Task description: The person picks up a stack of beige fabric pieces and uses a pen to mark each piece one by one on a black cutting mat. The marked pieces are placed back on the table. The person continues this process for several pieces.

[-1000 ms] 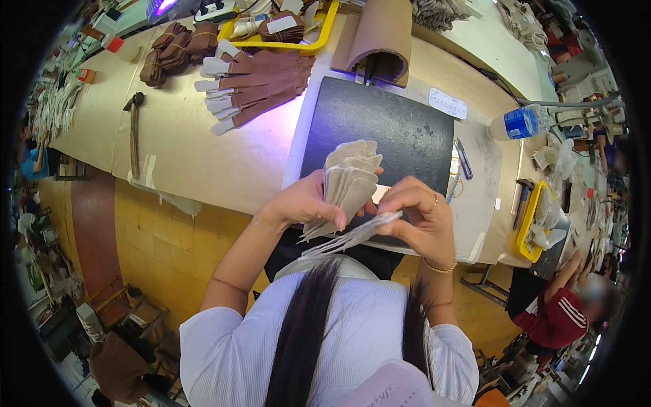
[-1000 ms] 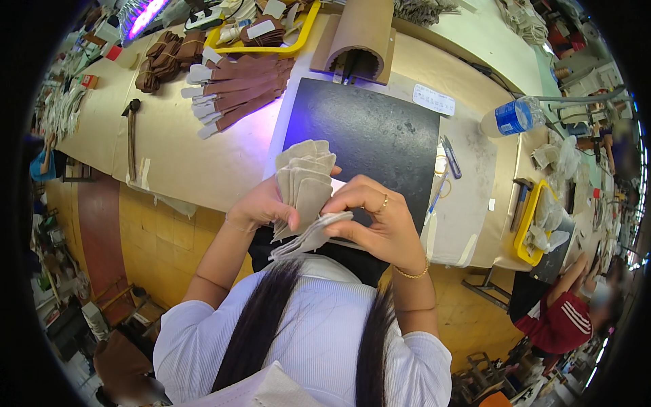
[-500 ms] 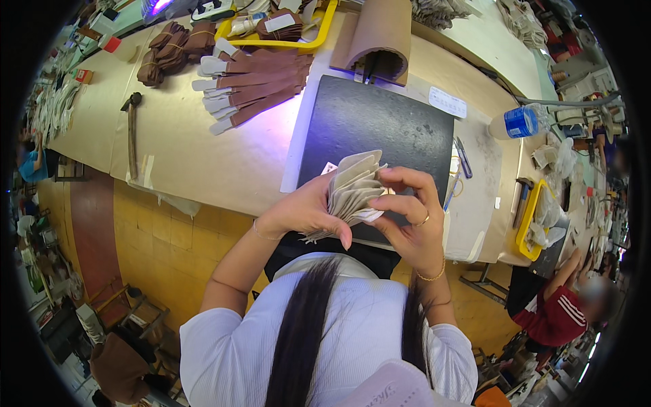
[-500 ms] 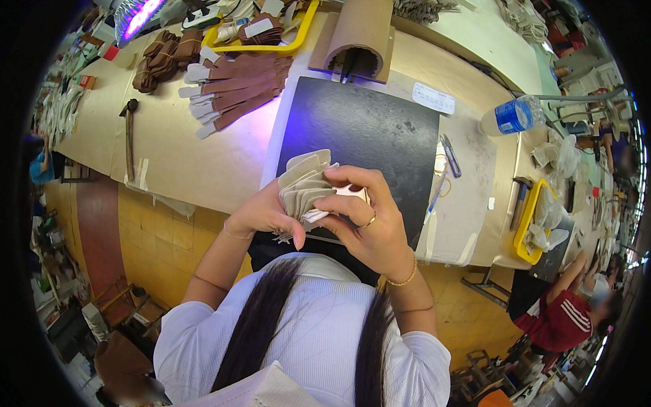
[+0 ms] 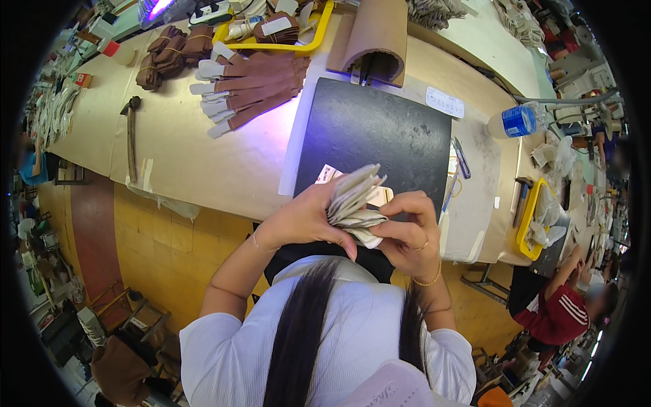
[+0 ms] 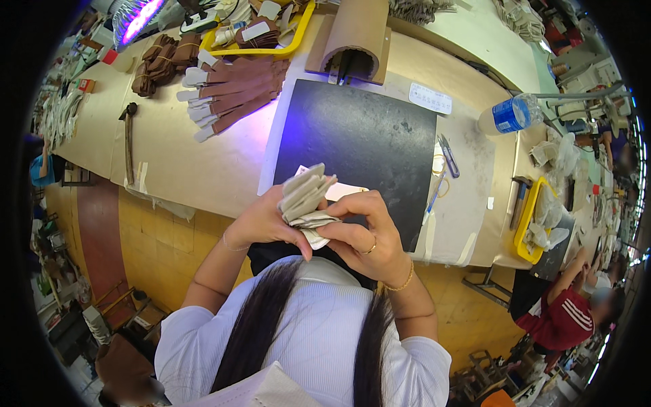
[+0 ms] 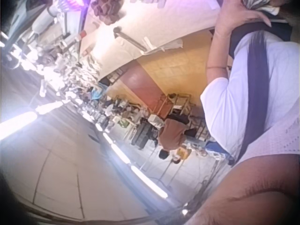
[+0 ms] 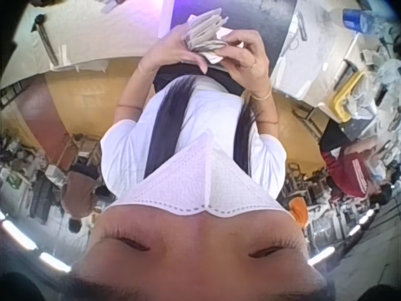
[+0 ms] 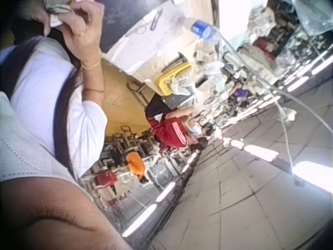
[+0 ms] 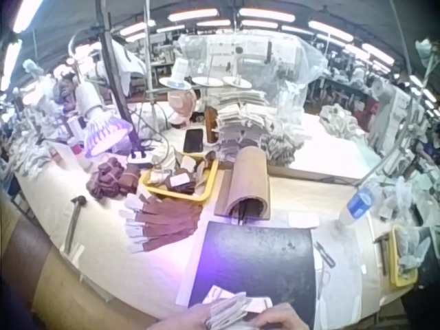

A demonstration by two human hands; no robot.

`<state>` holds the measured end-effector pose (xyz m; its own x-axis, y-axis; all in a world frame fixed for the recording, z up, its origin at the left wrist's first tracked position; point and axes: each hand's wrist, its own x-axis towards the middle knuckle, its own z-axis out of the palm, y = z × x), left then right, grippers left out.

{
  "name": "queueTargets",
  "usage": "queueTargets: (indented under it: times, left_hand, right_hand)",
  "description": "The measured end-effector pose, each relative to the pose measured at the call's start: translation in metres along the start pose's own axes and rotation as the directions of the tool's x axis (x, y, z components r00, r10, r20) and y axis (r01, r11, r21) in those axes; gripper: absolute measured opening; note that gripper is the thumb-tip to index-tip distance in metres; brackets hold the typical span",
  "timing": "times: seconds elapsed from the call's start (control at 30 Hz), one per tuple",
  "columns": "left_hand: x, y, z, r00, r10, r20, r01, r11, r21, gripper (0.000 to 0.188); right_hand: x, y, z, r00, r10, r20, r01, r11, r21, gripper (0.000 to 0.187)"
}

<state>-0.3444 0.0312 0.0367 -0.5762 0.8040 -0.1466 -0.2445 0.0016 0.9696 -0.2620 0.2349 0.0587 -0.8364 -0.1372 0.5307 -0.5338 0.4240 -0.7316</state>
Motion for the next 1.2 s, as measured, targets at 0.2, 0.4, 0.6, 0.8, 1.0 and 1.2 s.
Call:
queueTargets:
  times: [0.2,0.4,0.6,0.8,1.0,1.2]
  left_hand:
    - [-0.004,0.01,0.004,0.98,0.19,0.052,-0.194,0.875,0.443,0.102]
    - [-0.008,0.012,0.012,0.943,0.326,0.063,-0.284,0.692,0.664,0.081]
    - [-0.015,0.019,0.009,0.986,0.141,0.089,-0.163,0.716,0.678,0.078]
    - [-0.013,0.014,-0.009,0.994,-0.006,0.109,-0.075,0.689,0.721,0.061]
    - [0.004,0.034,-0.049,0.989,0.145,-0.023,-0.015,0.257,0.966,0.053]
    - [0.039,0.003,-0.064,0.968,0.245,0.054,-0.067,0.046,0.997,0.057]
  right_hand:
    - [0.003,-0.002,-0.01,0.99,-0.045,0.135,0.043,0.999,0.019,0.039]
    - [-0.006,0.001,-0.01,0.989,-0.069,0.129,0.059,0.995,0.078,0.048]
    - [-0.013,0.006,0.011,0.991,-0.046,-0.125,0.049,0.999,0.016,0.061]
    - [0.0,0.008,0.003,0.908,0.263,0.326,-0.258,0.964,-0.059,0.044]
    - [-0.015,0.08,-0.002,0.916,0.396,-0.07,-0.367,0.895,0.254,0.045]
    - [-0.013,0.12,-0.003,0.864,0.503,-0.009,-0.501,0.86,-0.098,0.047]
